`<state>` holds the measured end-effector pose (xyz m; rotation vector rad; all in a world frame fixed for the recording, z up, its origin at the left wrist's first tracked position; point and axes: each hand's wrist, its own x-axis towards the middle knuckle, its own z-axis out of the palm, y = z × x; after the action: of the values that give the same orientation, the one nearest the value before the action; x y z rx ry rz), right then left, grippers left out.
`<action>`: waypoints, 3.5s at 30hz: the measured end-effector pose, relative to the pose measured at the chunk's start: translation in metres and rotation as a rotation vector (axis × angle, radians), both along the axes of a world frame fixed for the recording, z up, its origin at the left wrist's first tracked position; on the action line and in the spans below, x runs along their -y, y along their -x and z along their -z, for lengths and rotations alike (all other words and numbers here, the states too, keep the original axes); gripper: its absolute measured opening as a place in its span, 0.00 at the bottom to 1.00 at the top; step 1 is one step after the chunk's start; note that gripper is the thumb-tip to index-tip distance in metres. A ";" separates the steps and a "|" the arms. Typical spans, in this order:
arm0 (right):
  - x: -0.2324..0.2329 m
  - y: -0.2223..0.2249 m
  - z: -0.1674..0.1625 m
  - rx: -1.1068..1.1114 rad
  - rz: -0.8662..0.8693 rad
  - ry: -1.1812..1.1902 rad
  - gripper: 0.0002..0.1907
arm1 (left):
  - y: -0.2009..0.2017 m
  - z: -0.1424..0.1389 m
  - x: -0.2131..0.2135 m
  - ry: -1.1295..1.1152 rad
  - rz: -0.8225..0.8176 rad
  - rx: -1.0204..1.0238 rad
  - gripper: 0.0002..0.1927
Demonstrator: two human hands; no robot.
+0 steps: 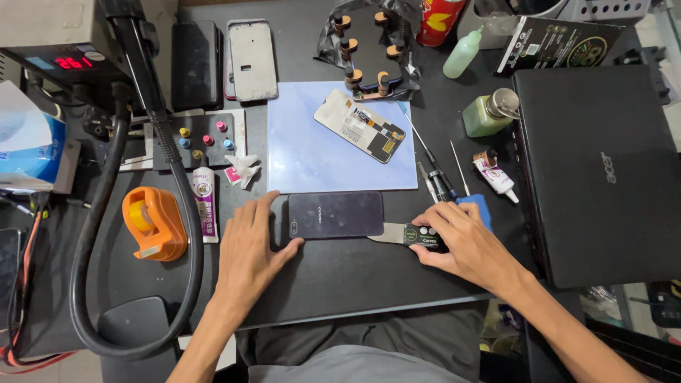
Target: The person uses a heat gun to warm the back of a smartphone and a metal prying tool to separate the back cover from the frame. The person repeatedly applies heat and uses the tool to pry along the edges of the device.
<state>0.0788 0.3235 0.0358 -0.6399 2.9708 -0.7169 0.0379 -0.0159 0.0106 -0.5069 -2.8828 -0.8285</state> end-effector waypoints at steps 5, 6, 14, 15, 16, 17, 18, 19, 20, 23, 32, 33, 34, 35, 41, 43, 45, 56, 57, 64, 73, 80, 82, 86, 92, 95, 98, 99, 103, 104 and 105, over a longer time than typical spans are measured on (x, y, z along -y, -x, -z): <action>0.004 0.009 0.000 -0.024 -0.027 -0.008 0.20 | 0.006 0.001 0.005 -0.034 -0.022 0.005 0.41; 0.005 0.011 -0.001 -0.023 -0.031 -0.007 0.21 | 0.007 0.001 0.005 -0.039 -0.013 -0.001 0.41; 0.007 0.021 -0.011 0.027 -0.030 -0.040 0.32 | 0.014 0.010 0.011 -0.114 0.064 0.054 0.50; 0.010 0.021 -0.010 -0.035 -0.019 -0.002 0.35 | 0.015 0.013 0.010 -0.133 0.072 0.055 0.52; 0.013 0.021 -0.008 -0.081 0.032 -0.008 0.36 | 0.017 0.016 0.008 -0.153 0.080 0.058 0.54; 0.018 0.023 -0.005 -0.127 0.081 -0.016 0.38 | 0.018 0.019 0.006 -0.173 0.084 0.059 0.56; 0.021 0.024 -0.002 -0.176 0.128 -0.022 0.39 | 0.019 0.022 0.005 -0.190 0.078 0.081 0.56; 0.023 0.026 0.000 -0.158 0.144 -0.011 0.39 | 0.020 0.024 0.005 -0.206 0.072 0.102 0.57; 0.025 0.027 0.003 -0.141 0.161 0.001 0.38 | 0.021 0.026 0.005 -0.222 0.066 0.123 0.58; 0.033 0.029 0.011 -0.146 0.195 0.041 0.36 | 0.019 0.029 0.005 -0.247 0.060 0.147 0.59; 0.033 0.028 0.026 -0.036 0.423 0.322 0.30 | 0.010 0.036 -0.010 -0.288 0.023 0.107 0.59; 0.034 0.029 0.027 -0.046 0.426 0.346 0.29 | 0.010 0.036 -0.011 -0.289 0.022 0.112 0.59; 0.033 0.028 0.027 -0.072 0.418 0.326 0.27 | 0.008 0.036 -0.014 -0.291 0.017 0.122 0.58; 0.032 0.027 0.027 -0.094 0.404 0.307 0.24 | 0.004 0.035 -0.015 -0.292 0.005 0.133 0.58; 0.033 0.017 0.026 -0.035 0.418 0.312 0.25 | -0.013 0.029 -0.014 -0.305 -0.008 0.209 0.56; 0.033 0.015 0.023 -0.023 0.379 0.301 0.28 | -0.017 0.026 -0.015 -0.267 0.014 0.182 0.54; 0.032 0.012 0.017 -0.061 0.279 0.248 0.32 | -0.016 0.023 -0.019 -0.191 0.028 0.112 0.52; 0.020 -0.007 0.011 -0.047 0.061 0.023 0.23 | -0.003 0.012 -0.049 0.164 0.385 -0.096 0.40; 0.018 -0.007 0.012 -0.051 0.041 0.033 0.21 | -0.001 0.012 -0.051 0.158 0.390 -0.059 0.41; 0.017 -0.002 0.010 0.000 0.053 0.072 0.18 | 0.012 0.011 -0.048 0.121 0.424 -0.059 0.42; 0.017 0.001 0.009 0.010 0.043 0.091 0.18 | 0.014 0.009 -0.049 0.097 0.427 -0.044 0.42; 0.016 0.001 0.008 0.017 0.049 0.105 0.18 | 0.014 0.005 -0.051 0.101 0.426 -0.027 0.42; 0.016 0.000 0.009 0.011 0.053 0.109 0.18 | 0.013 0.006 -0.050 0.092 0.428 -0.045 0.42; 0.017 0.000 0.011 -0.001 0.059 0.100 0.18 | 0.013 0.005 -0.051 0.097 0.421 -0.030 0.42; 0.019 0.002 0.008 0.021 0.054 0.130 0.23 | 0.016 0.002 -0.049 0.044 0.411 0.106 0.43; 0.023 0.000 0.006 0.024 0.059 0.168 0.28 | 0.029 0.008 -0.043 -0.197 0.251 0.279 0.37; 0.024 -0.005 0.009 -0.036 0.085 0.170 0.27 | 0.068 0.020 -0.036 -1.103 0.054 0.493 0.36; 0.024 -0.007 0.011 -0.066 0.097 0.163 0.26 | 0.084 0.024 -0.031 -1.407 -0.009 0.555 0.37; 0.019 -0.010 0.020 -0.143 0.151 0.215 0.25 | 0.150 0.032 -0.004 -2.262 -0.156 0.575 0.34; 0.019 -0.010 0.021 -0.178 0.155 0.222 0.25 | 0.159 0.033 0.003 -2.391 -0.116 0.536 0.35; 0.018 -0.012 0.020 -0.210 0.163 0.227 0.26 | 0.166 0.035 0.011 -2.520 -0.075 0.501 0.37</action>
<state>0.0906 0.3053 0.0159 -0.5145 3.1906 -1.0751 -0.1285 -0.0270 -0.0243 0.2419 -0.0784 -3.1287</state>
